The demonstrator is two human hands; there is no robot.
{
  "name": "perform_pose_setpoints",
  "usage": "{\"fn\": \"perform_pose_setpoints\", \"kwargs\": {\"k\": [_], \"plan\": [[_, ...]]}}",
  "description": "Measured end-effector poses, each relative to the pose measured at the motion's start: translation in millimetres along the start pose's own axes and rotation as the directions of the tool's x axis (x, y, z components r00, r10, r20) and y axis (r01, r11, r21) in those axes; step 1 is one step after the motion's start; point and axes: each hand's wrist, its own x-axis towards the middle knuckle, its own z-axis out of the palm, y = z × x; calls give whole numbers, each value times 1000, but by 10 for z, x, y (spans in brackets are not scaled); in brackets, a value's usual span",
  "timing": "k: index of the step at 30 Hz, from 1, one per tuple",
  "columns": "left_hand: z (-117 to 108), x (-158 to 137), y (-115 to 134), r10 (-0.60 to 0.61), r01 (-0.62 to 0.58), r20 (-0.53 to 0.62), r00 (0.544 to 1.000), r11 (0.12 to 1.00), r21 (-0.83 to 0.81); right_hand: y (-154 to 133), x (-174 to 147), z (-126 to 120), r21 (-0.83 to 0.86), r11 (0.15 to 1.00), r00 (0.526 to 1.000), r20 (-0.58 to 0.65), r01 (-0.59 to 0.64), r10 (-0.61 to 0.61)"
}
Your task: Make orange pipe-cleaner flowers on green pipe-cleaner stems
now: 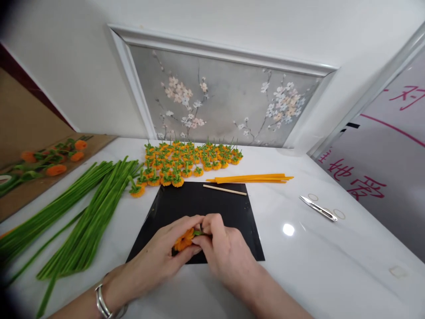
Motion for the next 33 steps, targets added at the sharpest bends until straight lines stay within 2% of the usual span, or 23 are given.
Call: {"fn": "perform_pose_setpoints", "kwargs": {"k": [2,4,7,11,18,24,26,28,30,32,33], "plan": [[-21,14,25,8,-8,-7,1000,1000,0,22,-4,-16,16,998,998,0,-60,60],[-35,22,34,2,-2,-36,999,1000,-21,36,5,-41,13,998,997,51,-59,58],[-35,14,25,-85,81,-44,995,992,-94,21,24,-81,-16,1000,995,95,-23,24],[-21,-9,8,-211,200,-34,977,959,-198,-19,31,-133,-23,999,993,113,-42,44],[-59,9,9,-276,242,-87,957,929,-282,-10,28,-217,-55,995,992,93,-81,86],[-95,24,31,-254,263,88,963,820,-508,84,60,-216,-41,987,987,6,-158,158],[-88,34,29,-246,263,109,963,771,-580,105,70,-211,-72,990,991,-60,-121,117],[-72,52,15,-265,246,71,962,720,-649,86,71,-209,-159,987,981,-194,-19,-13],[-56,75,-7,-320,225,-4,948,676,-701,17,57,-202,-234,970,936,-320,71,-146],[-44,94,-27,-372,207,-66,926,645,-735,-85,30,-172,-160,982,930,-336,99,-149],[-40,99,-33,-386,194,-91,918,637,-746,-138,17,-145,-52,995,957,-275,79,-90]]}}
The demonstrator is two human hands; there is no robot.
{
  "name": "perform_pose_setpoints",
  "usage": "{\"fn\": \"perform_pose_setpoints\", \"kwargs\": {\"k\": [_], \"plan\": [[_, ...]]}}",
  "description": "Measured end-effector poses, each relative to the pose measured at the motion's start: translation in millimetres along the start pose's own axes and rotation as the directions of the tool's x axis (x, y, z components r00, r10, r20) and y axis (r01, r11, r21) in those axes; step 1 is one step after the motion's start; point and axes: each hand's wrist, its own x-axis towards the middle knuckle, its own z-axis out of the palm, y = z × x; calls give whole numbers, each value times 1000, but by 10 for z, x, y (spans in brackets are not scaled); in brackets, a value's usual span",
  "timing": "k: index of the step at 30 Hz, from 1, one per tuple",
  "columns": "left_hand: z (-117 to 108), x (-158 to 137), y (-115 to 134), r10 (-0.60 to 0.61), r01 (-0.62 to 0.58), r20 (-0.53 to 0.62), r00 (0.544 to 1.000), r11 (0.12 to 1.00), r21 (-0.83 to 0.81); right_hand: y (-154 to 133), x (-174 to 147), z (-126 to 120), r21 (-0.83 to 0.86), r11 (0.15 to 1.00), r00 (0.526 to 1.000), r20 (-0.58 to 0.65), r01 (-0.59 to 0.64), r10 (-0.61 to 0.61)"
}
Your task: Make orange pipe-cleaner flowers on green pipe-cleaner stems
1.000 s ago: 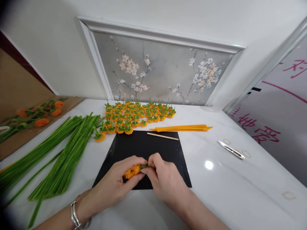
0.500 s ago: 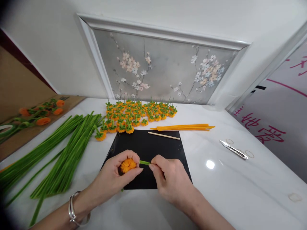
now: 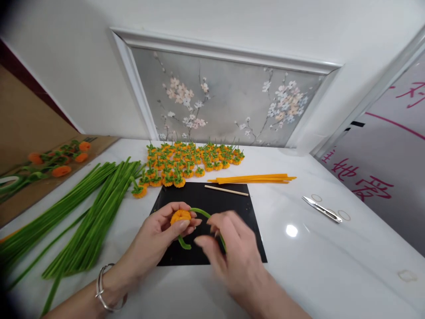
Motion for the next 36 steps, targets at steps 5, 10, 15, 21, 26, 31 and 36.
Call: {"fn": "perform_pose_setpoints", "kwargs": {"k": [5,10,15,21,26,31,36], "plan": [[23,-18,-29,33,-34,-40,999,999,-25,-136,-58,193,312,869,883,398,-385,249],[81,-46,-67,-56,56,4,998,978,-200,-45,-62,284,245,918,903,376,-312,207],[75,-30,-96,-146,155,52,988,909,-387,33,-62,231,47,986,955,259,-160,142],[57,-3,-96,-165,177,68,984,948,-265,22,-55,158,-64,997,959,275,-50,66],[27,-12,-79,-106,108,116,988,994,-9,20,-36,116,-199,976,951,308,89,-24],[36,-26,-64,-125,126,248,961,992,15,29,-21,111,-236,966,947,320,102,-21],[80,-34,-60,-187,228,243,952,962,-151,43,-12,107,-183,968,969,211,172,-132]]}}
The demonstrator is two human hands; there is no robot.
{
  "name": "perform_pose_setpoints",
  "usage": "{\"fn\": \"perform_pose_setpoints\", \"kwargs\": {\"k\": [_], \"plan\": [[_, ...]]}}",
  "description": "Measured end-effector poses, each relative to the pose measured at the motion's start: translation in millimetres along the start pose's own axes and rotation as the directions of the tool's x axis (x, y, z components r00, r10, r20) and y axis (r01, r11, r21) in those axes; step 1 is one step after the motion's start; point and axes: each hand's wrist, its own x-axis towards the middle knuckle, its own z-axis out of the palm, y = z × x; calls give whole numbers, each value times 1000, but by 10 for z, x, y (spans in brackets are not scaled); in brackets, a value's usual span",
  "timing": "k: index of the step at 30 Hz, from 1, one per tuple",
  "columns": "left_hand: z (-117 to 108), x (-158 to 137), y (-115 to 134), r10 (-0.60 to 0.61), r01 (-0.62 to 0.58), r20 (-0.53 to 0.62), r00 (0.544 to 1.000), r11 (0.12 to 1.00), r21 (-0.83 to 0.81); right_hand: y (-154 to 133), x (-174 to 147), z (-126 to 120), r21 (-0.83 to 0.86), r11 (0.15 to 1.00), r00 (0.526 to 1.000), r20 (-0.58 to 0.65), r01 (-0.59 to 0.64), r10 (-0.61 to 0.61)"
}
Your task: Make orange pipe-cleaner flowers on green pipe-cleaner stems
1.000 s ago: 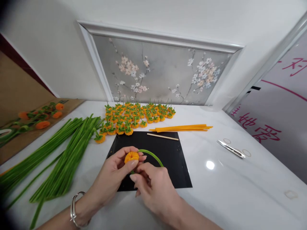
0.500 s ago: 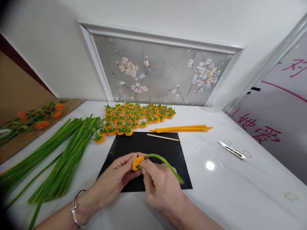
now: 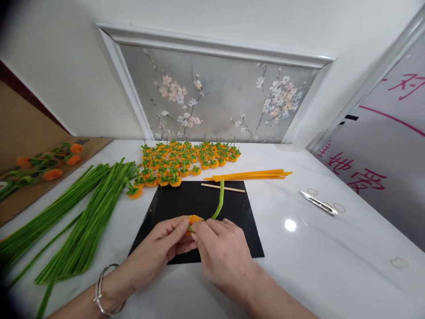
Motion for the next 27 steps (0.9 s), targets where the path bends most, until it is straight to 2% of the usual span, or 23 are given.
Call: {"fn": "perform_pose_setpoints", "kwargs": {"k": [3,6,8,12,14,19,27], "plan": [[2,2,-1,-20,14,-48,999,993,-118,26,-6,-7,81,995,987,-153,54,-41],[-6,1,6,-43,31,-76,996,988,-153,42,-15,-14,133,989,974,-222,72,-41],[-7,0,13,-37,26,-89,995,993,-118,42,-19,-13,133,988,976,-211,79,-49],[18,-5,22,20,-17,-82,996,999,38,33,-25,1,59,998,989,-150,8,1],[41,-10,22,16,-10,-67,998,996,94,33,-28,3,13,1000,991,-131,24,-22],[93,-31,32,-16,23,-72,997,995,92,22,-25,-20,-41,997,980,-189,59,-65],[67,-28,36,-31,46,-132,991,992,116,1,-16,-30,-27,999,983,-174,47,-51]]}}
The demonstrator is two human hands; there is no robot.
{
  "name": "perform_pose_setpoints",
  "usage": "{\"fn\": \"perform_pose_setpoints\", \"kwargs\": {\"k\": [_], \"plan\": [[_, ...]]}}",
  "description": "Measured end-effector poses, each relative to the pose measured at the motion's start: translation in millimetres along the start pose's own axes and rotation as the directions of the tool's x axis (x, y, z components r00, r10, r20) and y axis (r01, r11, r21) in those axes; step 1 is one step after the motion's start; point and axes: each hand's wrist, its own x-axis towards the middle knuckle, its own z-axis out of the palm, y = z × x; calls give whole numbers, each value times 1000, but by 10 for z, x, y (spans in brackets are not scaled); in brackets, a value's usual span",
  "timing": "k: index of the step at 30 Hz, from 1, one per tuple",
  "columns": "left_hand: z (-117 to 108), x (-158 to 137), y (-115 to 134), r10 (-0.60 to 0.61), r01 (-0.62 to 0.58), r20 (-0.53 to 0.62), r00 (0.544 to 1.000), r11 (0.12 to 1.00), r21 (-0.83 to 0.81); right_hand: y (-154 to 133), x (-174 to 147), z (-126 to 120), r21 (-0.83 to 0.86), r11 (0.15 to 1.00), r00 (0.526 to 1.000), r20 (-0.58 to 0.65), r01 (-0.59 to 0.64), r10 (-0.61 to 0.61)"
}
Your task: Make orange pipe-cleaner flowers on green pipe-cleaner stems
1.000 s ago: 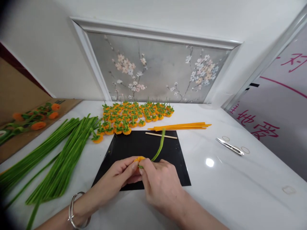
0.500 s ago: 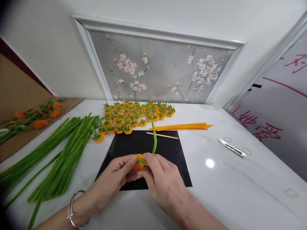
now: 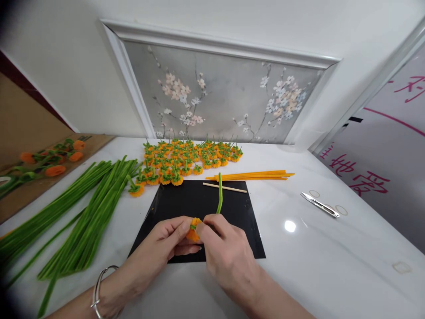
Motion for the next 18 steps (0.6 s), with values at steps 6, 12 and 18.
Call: {"fn": "perform_pose_setpoints", "kwargs": {"k": [6,12,18], "plan": [[-11,14,-24,61,-57,-28,998,992,115,-7,-34,44,1,1000,1000,1,-21,21],[18,25,-30,34,-24,-99,995,995,99,-34,-26,28,-74,995,993,99,65,-58],[35,34,-37,-4,2,-102,995,1000,-24,-96,35,-72,-140,939,896,370,313,-244]]}}
